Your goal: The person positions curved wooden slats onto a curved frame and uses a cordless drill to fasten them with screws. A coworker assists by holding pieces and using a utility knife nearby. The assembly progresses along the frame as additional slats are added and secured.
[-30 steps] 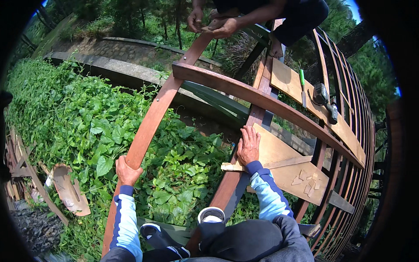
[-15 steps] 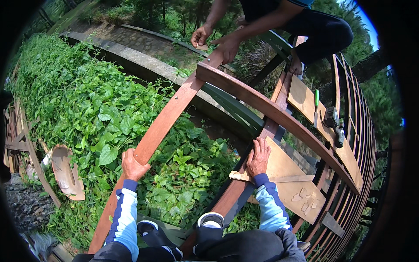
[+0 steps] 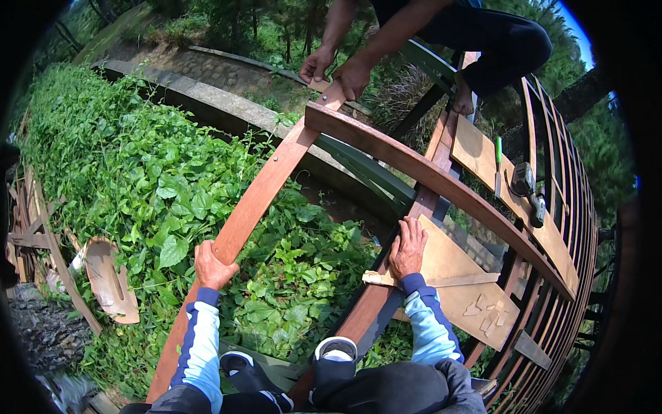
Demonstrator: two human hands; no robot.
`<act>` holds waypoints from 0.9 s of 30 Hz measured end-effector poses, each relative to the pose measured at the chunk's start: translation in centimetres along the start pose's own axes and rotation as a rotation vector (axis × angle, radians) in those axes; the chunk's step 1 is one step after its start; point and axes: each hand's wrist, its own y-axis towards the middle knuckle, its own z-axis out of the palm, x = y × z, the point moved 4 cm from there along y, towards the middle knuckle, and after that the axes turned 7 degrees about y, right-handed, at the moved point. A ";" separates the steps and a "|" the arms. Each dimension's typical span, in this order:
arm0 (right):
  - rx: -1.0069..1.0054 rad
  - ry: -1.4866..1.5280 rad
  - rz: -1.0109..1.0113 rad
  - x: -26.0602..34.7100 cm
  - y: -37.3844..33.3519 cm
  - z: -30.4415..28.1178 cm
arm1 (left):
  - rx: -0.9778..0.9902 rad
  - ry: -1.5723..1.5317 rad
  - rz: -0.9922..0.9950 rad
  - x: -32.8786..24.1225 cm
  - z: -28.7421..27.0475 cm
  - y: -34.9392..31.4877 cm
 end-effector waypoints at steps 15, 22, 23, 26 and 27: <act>-0.028 -0.005 -0.018 0.1 0.1 -0.1 | -0.048 0.000 0.030 0.1 0.2 0.0; -0.026 0.007 -0.020 0.2 0.1 -0.2 | -0.057 -0.004 0.032 0.1 0.1 0.0; -0.024 -0.002 -0.014 0.2 0.2 -0.2 | -0.059 0.002 0.029 0.1 0.1 0.0; -0.014 -0.008 -0.004 0.3 0.2 -0.3 | -0.062 0.006 0.024 0.1 0.1 0.0; -0.021 0.010 -0.014 0.4 0.2 -0.3 | -0.060 0.000 0.027 0.1 0.1 0.0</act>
